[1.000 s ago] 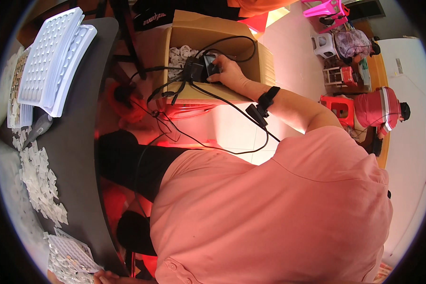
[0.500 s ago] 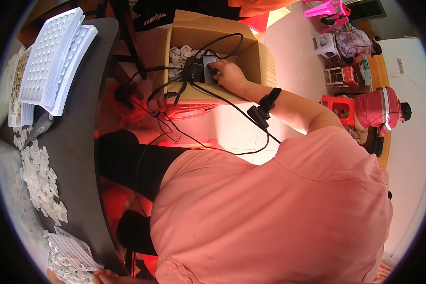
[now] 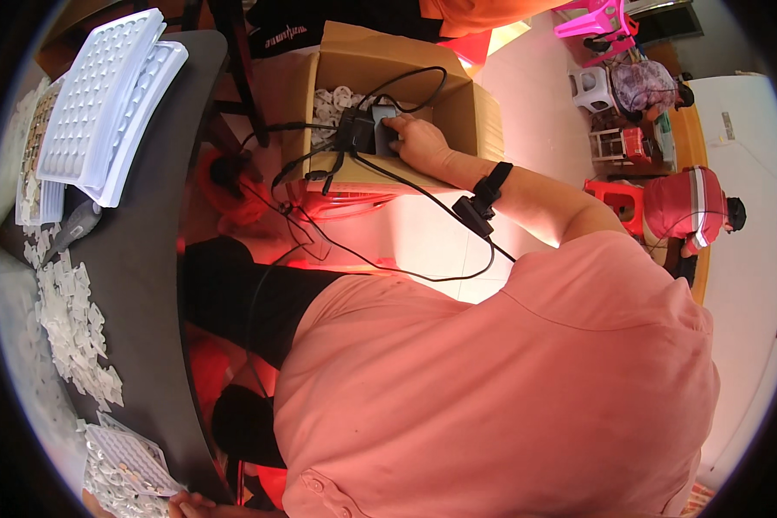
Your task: Assembling small plastic components by inserting internal parts into housings at a workbench.
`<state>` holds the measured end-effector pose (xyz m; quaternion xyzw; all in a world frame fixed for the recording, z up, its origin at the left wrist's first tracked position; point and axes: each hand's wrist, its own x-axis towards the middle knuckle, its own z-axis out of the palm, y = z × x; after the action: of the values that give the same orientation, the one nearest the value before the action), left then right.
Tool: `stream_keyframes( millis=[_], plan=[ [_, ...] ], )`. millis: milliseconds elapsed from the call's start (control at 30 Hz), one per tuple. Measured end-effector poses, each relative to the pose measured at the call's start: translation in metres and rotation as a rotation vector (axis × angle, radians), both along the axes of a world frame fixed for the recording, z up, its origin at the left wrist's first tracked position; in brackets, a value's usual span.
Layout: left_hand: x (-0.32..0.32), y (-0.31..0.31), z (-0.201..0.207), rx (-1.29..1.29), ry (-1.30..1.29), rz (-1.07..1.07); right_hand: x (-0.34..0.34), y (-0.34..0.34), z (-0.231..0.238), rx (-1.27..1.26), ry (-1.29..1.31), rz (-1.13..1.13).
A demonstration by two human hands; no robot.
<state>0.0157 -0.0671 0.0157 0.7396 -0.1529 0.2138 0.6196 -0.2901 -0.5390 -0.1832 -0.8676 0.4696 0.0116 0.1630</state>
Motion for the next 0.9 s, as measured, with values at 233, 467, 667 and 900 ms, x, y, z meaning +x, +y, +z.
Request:
stream_keyframes(
  millis=[233, 467, 667, 900],
  plan=[
    [-0.001, 0.000, 0.000, 0.010, 0.002, 0.031, 0.003, 0.003, -0.001, 0.023, -0.023, -0.031],
    [0.000, 0.002, -0.001, -0.005, 0.010, 0.022, 0.011, -0.001, 0.012, 0.169, -0.051, -0.252],
    [0.001, -0.002, -0.001, 0.022, -0.048, 0.016, 0.038, 0.001, 0.019, 0.202, 0.019, -0.423],
    [-0.001, 0.000, 0.000, 0.048, -0.048, 0.034, 0.045, -0.007, 0.001, 0.256, 0.051, -0.357]
  ],
)
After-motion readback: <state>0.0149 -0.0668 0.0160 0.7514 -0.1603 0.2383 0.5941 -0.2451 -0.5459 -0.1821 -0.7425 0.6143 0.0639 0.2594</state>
